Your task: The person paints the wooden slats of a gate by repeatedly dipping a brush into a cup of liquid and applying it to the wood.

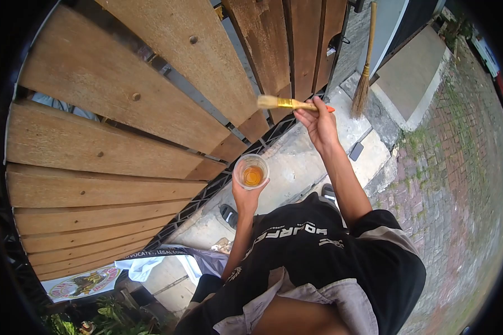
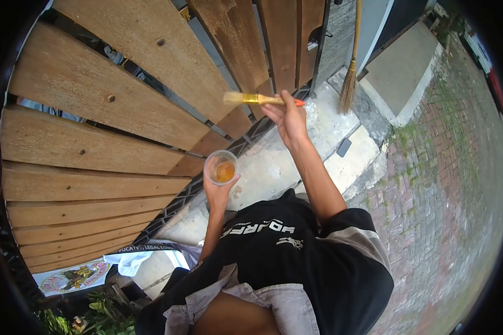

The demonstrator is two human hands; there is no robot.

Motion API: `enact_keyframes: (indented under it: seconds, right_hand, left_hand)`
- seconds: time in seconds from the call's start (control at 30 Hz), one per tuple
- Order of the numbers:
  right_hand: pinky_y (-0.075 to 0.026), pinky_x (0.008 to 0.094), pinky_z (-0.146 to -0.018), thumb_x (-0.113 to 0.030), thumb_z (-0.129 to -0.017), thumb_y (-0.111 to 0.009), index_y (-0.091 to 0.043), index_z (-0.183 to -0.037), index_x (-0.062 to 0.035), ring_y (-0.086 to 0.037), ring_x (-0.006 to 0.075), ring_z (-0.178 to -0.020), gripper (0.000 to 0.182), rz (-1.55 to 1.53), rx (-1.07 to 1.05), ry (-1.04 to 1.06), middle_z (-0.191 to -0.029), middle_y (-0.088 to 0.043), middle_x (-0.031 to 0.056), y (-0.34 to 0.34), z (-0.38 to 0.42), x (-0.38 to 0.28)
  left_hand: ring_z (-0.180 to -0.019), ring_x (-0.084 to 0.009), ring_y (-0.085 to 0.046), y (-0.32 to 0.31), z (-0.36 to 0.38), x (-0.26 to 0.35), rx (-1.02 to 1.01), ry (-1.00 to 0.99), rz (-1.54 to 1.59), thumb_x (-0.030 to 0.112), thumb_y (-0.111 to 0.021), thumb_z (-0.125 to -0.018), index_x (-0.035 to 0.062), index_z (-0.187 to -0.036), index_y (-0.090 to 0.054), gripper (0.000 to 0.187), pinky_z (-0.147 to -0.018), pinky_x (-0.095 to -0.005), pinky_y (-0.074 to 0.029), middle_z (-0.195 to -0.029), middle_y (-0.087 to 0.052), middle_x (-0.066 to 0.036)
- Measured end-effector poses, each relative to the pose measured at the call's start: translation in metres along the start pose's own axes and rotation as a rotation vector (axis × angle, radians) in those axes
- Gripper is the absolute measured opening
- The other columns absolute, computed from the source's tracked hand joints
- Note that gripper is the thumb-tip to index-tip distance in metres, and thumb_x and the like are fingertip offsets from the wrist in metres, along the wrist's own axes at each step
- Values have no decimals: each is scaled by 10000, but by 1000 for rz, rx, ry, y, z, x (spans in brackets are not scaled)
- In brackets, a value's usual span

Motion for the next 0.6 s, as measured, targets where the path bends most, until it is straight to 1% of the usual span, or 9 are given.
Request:
enact_keyframes:
  seconds: [0.07,0.13,0.17,0.23,0.33,0.37,0.43,0.47,0.6]
  right_hand:
    - [-596,392,-862,-198,-980,-590,-546,-1103,104,-688,284,-891,328,-8,-34,320,-1058,-618,230,-30,-13,-43]
    - [-588,369,-835,-168,-961,-628,-612,-1052,90,-688,248,-902,275,-18,-59,577,-1037,-649,174,-63,-16,-75]
    - [-588,369,-835,-168,-961,-628,-612,-1052,90,-688,248,-902,275,-29,-51,585,-1037,-649,174,-74,-20,-81]
    - [-576,329,-784,-149,-925,-681,-673,-980,51,-690,184,-910,208,373,-5,1014,-986,-695,116,-102,-6,-108]
    - [-564,315,-743,-128,-884,-718,-693,-922,17,-702,173,-873,152,439,-103,1261,-934,-725,97,-135,-6,-107]
    - [-564,315,-743,-128,-884,-718,-693,-922,17,-702,173,-873,152,428,-97,1258,-934,-725,97,-141,-12,-102]
    - [-567,324,-741,-97,-849,-729,-689,-917,12,-709,228,-837,135,598,-220,1583,-931,-723,130,-158,-5,-83]
    - [-566,333,-735,-86,-837,-730,-688,-892,9,-704,271,-817,118,623,-232,1557,-904,-719,134,-154,-15,-70]
    - [-568,330,-727,-87,-841,-725,-687,-891,11,-709,256,-825,116,749,-214,1388,-901,-719,129,-116,-24,-36]
  left_hand:
    - [-1228,-229,-510,6,1,-3,4,-9,32,-26,-863,-629,-41,-1340,-442,826,-1060,-341,-400,-1317,-532,-145]
    - [-1232,-234,-509,12,3,-6,19,-6,49,-22,-868,-623,-40,-1342,-434,840,-1061,-340,-394,-1325,-524,-150]
    - [-1237,-240,-507,17,5,-9,49,10,74,-19,-873,-616,-39,-1344,-426,854,-1063,-340,-388,-1332,-516,-155]
    - [-1248,-249,-495,22,9,-12,58,8,94,-31,-865,-621,-45,-1348,-415,855,-1066,-345,-386,-1340,-502,-160]
    - [-1260,-248,-482,34,20,-14,103,54,110,-34,-861,-627,-42,-1354,-411,855,-1075,-349,-377,-1348,-492,-156]
    - [-1264,-247,-476,39,24,-23,117,58,120,-33,-861,-629,-42,-1359,-406,861,-1081,-351,-372,-1354,-487,-153]
    - [-1269,-246,-469,48,26,-26,129,57,111,-32,-860,-630,-41,-1364,-400,866,-1086,-353,-367,-1359,-482,-151]
    - [-1276,-247,-462,49,27,-25,128,70,103,-30,-861,-630,-41,-1368,-396,873,-1090,-353,-363,-1365,-475,-152]
    - [-1285,-245,-448,58,27,-18,152,43,87,-30,-858,-633,-42,-1376,-384,881,-1095,-351,-356,-1375,-457,-155]
Point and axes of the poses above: each hand's wrist, its own z-axis away from the middle knuckle, its own y-axis out of the back of the hand, x = y × z, the point moved 7 cm from there along -z, towards the middle knuckle
